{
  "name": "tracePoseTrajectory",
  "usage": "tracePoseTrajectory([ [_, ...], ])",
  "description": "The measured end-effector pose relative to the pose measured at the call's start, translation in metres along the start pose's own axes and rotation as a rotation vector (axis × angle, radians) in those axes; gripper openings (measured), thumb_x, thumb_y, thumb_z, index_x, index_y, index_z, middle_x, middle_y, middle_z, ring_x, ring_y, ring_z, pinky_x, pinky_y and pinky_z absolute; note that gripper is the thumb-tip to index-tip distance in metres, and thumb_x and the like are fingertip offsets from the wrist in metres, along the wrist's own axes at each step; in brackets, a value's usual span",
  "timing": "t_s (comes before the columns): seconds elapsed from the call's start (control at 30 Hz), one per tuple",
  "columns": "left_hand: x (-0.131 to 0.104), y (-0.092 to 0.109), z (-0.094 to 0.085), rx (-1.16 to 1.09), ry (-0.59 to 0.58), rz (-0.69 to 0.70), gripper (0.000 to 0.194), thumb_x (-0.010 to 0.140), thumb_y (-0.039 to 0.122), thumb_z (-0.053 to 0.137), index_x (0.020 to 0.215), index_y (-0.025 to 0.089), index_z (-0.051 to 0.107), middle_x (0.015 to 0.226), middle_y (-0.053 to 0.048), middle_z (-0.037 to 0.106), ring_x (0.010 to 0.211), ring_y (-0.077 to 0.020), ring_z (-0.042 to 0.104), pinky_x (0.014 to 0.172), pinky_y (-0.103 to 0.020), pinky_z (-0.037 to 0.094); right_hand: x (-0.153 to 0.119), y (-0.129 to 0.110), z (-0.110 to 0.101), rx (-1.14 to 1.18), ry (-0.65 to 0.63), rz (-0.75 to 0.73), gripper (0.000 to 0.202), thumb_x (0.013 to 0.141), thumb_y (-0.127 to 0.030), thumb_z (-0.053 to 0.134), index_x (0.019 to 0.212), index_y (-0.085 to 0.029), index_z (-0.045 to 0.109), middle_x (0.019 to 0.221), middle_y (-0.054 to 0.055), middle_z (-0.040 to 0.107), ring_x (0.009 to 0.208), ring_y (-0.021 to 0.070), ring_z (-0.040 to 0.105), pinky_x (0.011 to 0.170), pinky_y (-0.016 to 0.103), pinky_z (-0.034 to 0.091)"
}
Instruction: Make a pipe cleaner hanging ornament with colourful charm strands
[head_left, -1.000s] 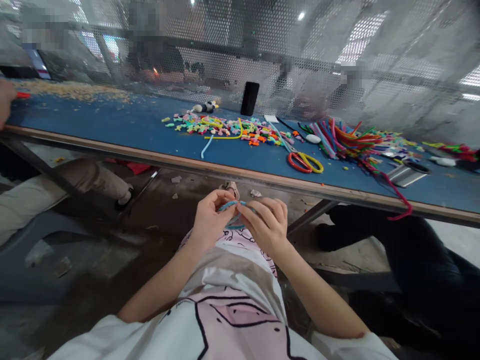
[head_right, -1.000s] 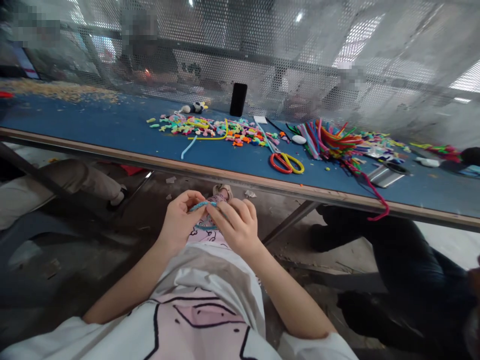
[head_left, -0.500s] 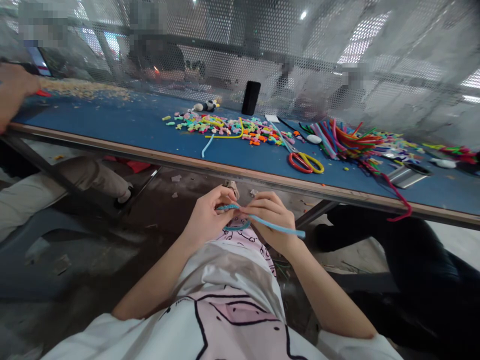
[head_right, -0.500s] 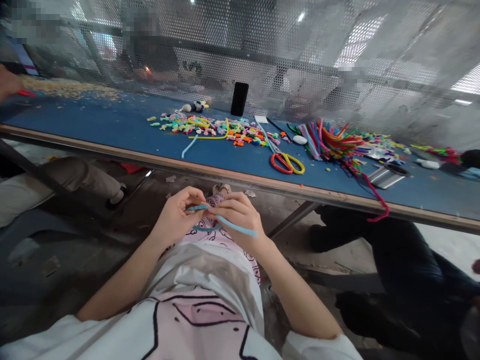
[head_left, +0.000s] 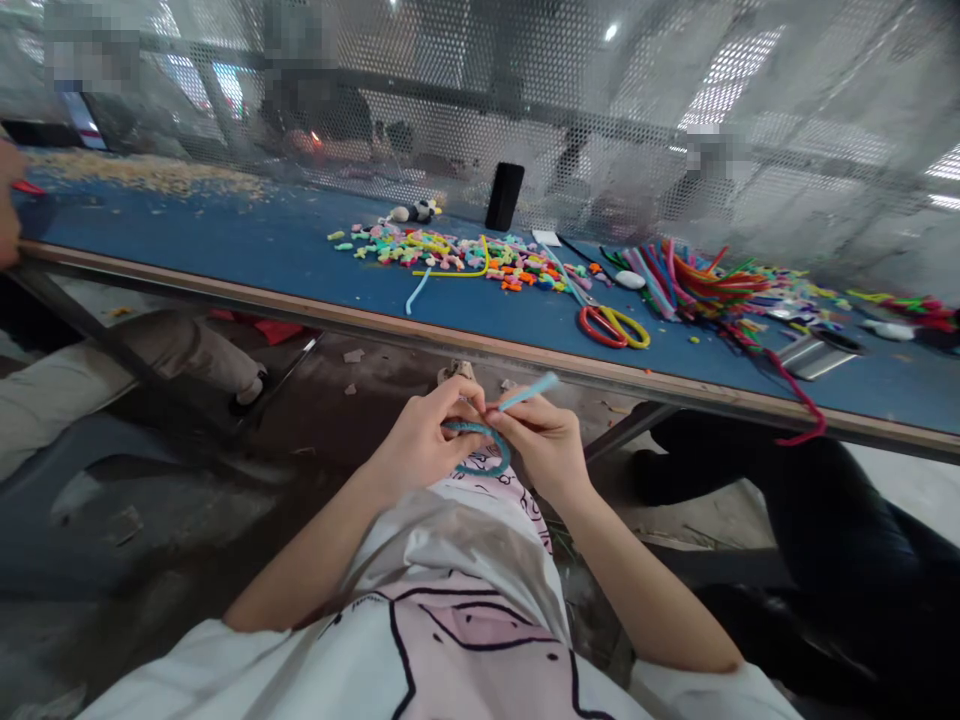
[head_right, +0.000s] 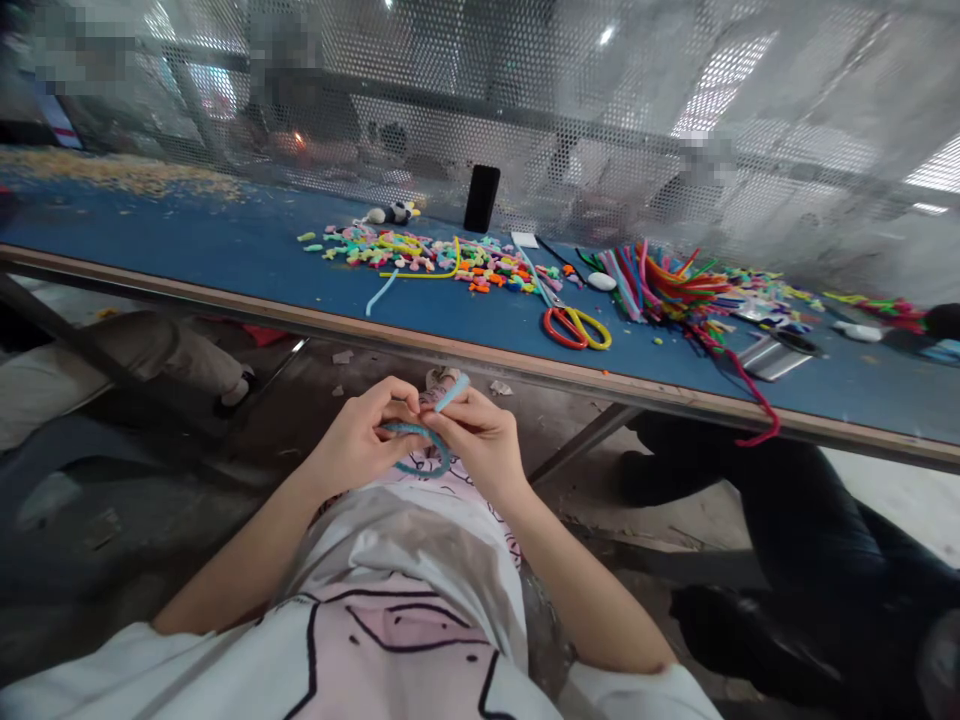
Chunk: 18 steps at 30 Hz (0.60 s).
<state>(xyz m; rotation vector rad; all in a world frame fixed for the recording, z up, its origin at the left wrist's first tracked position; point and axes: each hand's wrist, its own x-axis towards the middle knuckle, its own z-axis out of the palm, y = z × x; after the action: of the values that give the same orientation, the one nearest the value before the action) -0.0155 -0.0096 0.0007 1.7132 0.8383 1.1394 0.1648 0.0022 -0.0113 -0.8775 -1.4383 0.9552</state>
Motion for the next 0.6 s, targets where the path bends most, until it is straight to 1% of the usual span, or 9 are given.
tracePoseTrajectory([
  [0.1,-0.003,-0.003,0.003,0.044,0.065,0.06,0.022,0.086,0.022,0.069,0.098,0.023,0.051,0.085,0.0,0.074,0.077,-0.0152,0.074,0.063,-0.019,0.056,-0.002,0.0,0.007,0.15,0.046,0.17,0.013,0.073,-0.037,0.084,0.079,-0.025,0.081,0.08,0.004,0.063,0.066,0.0136,0.055,0.049,0.027,0.042],
  [0.17,-0.005,-0.007,0.005,0.138,0.114,0.15,0.017,0.087,0.02,0.067,0.097,0.022,0.053,0.086,0.0,0.074,0.076,-0.0139,0.074,0.064,-0.019,0.056,-0.002,-0.004,0.011,0.241,0.043,0.268,0.019,0.07,-0.039,0.086,0.075,-0.022,0.08,0.077,0.003,0.061,0.064,0.0131,0.053,0.045,0.026,0.04],
  [0.27,-0.006,-0.014,0.007,0.345,0.217,0.39,0.013,0.088,0.014,0.065,0.096,0.022,0.058,0.086,0.0,0.074,0.075,-0.0113,0.072,0.069,-0.019,0.056,0.0,-0.008,0.013,0.324,0.027,0.378,0.024,0.066,-0.04,0.088,0.069,-0.019,0.078,0.07,0.002,0.06,0.061,0.0113,0.05,0.047,0.025,0.039],
  [0.33,-0.006,-0.02,0.007,0.475,0.269,0.567,0.018,0.088,0.008,0.063,0.099,0.023,0.061,0.087,0.0,0.075,0.077,-0.0111,0.072,0.074,-0.02,0.056,0.003,-0.008,0.011,0.343,0.028,0.457,0.025,0.064,-0.04,0.089,0.07,-0.018,0.079,0.065,0.001,0.061,0.06,0.0101,0.05,0.052,0.025,0.041],
  [0.4,-0.006,-0.026,0.007,0.545,0.275,0.686,0.026,0.088,0.004,0.06,0.105,0.024,0.063,0.089,-0.001,0.076,0.079,-0.0113,0.071,0.078,-0.021,0.056,0.005,-0.007,0.008,0.352,0.028,0.536,0.028,0.06,-0.04,0.091,0.073,-0.019,0.08,0.063,0.0,0.063,0.06,0.0095,0.052,0.055,0.025,0.042],
  [0.47,-0.006,-0.03,0.007,0.535,0.255,0.733,0.03,0.087,0.003,0.059,0.107,0.025,0.063,0.091,-0.001,0.077,0.077,-0.0111,0.071,0.078,-0.022,0.056,0.008,-0.007,0.004,0.358,-0.023,0.614,0.03,0.058,-0.04,0.092,0.075,-0.018,0.08,0.064,0.001,0.066,0.061,0.0096,0.055,0.058,0.024,0.044],
  [0.5,-0.006,-0.031,0.007,0.509,0.245,0.73,0.03,0.087,0.003,0.06,0.107,0.025,0.064,0.092,-0.001,0.077,0.077,-0.0109,0.071,0.077,-0.022,0.057,0.009,-0.008,0.002,0.363,-0.069,0.65,0.031,0.057,-0.04,0.092,0.074,-0.018,0.08,0.065,0.001,0.068,0.062,0.0098,0.057,0.06,0.024,0.045],
  [0.57,-0.007,-0.032,0.01,0.434,0.246,0.67,0.025,0.086,0.006,0.063,0.103,0.025,0.063,0.093,-0.001,0.077,0.076,-0.0106,0.071,0.074,-0.021,0.057,0.013,-0.008,-0.001,0.362,-0.174,0.719,0.032,0.056,-0.04,0.093,0.071,-0.016,0.079,0.067,0.003,0.069,0.063,0.0102,0.059,0.062,0.024,0.046],
  [0.6,-0.007,-0.031,0.011,0.387,0.259,0.605,0.02,0.087,0.008,0.064,0.1,0.024,0.062,0.092,-0.001,0.077,0.076,-0.0108,0.071,0.072,-0.021,0.057,0.015,-0.007,-0.002,0.356,-0.22,0.747,0.033,0.056,-0.041,0.093,0.071,-0.015,0.078,0.066,0.003,0.07,0.062,0.0104,0.059,0.062,0.024,0.047],
])
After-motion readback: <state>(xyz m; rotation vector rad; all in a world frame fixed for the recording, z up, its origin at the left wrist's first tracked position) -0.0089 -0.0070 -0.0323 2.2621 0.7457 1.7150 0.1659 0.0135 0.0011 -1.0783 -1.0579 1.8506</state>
